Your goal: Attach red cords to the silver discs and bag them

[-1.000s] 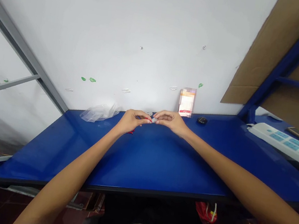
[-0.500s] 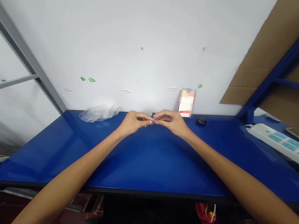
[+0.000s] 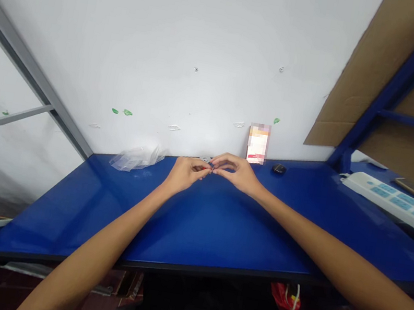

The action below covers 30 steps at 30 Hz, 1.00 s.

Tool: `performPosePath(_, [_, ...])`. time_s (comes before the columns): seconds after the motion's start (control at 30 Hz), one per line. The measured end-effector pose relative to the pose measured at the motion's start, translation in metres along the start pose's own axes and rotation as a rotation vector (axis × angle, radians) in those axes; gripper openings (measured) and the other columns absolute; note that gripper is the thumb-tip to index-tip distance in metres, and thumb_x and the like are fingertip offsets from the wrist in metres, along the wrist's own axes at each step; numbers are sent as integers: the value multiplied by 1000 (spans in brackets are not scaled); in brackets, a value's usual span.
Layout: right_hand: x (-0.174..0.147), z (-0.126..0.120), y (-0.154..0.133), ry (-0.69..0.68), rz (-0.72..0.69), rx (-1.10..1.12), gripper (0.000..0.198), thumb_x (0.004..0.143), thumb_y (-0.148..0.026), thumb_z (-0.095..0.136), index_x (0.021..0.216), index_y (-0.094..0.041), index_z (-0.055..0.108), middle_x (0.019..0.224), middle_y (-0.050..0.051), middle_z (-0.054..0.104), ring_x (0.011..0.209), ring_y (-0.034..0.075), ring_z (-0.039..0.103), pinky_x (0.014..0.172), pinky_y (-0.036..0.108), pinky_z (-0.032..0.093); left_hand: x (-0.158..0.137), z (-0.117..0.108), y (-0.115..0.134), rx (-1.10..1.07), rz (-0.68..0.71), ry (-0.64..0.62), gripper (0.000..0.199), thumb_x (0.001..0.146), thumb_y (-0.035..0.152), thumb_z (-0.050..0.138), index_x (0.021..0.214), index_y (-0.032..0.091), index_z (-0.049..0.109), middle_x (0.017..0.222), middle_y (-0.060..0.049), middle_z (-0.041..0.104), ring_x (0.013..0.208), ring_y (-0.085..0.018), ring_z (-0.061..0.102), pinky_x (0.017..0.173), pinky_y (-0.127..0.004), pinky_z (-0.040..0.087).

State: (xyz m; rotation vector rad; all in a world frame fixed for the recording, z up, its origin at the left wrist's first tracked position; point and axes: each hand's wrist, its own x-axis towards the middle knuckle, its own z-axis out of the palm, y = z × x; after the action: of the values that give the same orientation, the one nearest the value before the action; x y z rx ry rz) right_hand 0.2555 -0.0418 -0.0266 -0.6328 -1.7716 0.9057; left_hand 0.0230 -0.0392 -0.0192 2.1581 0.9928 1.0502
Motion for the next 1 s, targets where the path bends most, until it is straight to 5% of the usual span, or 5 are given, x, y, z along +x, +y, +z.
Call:
performPosePath(0.2, [-3, 6, 1, 88, -13, -4, 43, 87, -48, 87, 122, -25, 77, 109, 6, 80, 104, 25, 78, 105, 47, 64, 0, -1, 7, -67, -36, -8, 26, 96, 42, 73, 97, 18, 84, 86, -5, 80, 68, -18, 74, 69, -28, 60])
performPosePath(0.57, [-5, 10, -16, 109, -161, -142, 21, 101, -46, 73, 110, -33, 86, 117, 6, 81, 110, 27, 76, 104, 47, 61, 2, 3, 6, -522, -200, 13, 39, 85, 52, 87, 93, 14, 84, 93, -11, 81, 77, -18, 74, 72, -30, 62])
performPosePath(1.0, [-2, 4, -8, 98, -120, -112, 24, 93, -50, 82, 102, -28, 87, 106, 7, 82, 101, 25, 78, 92, 40, 63, 2, 5, 6, -617, -298, -21, 44, 76, 50, 95, 93, 13, 77, 83, -8, 77, 68, -15, 71, 65, -27, 59])
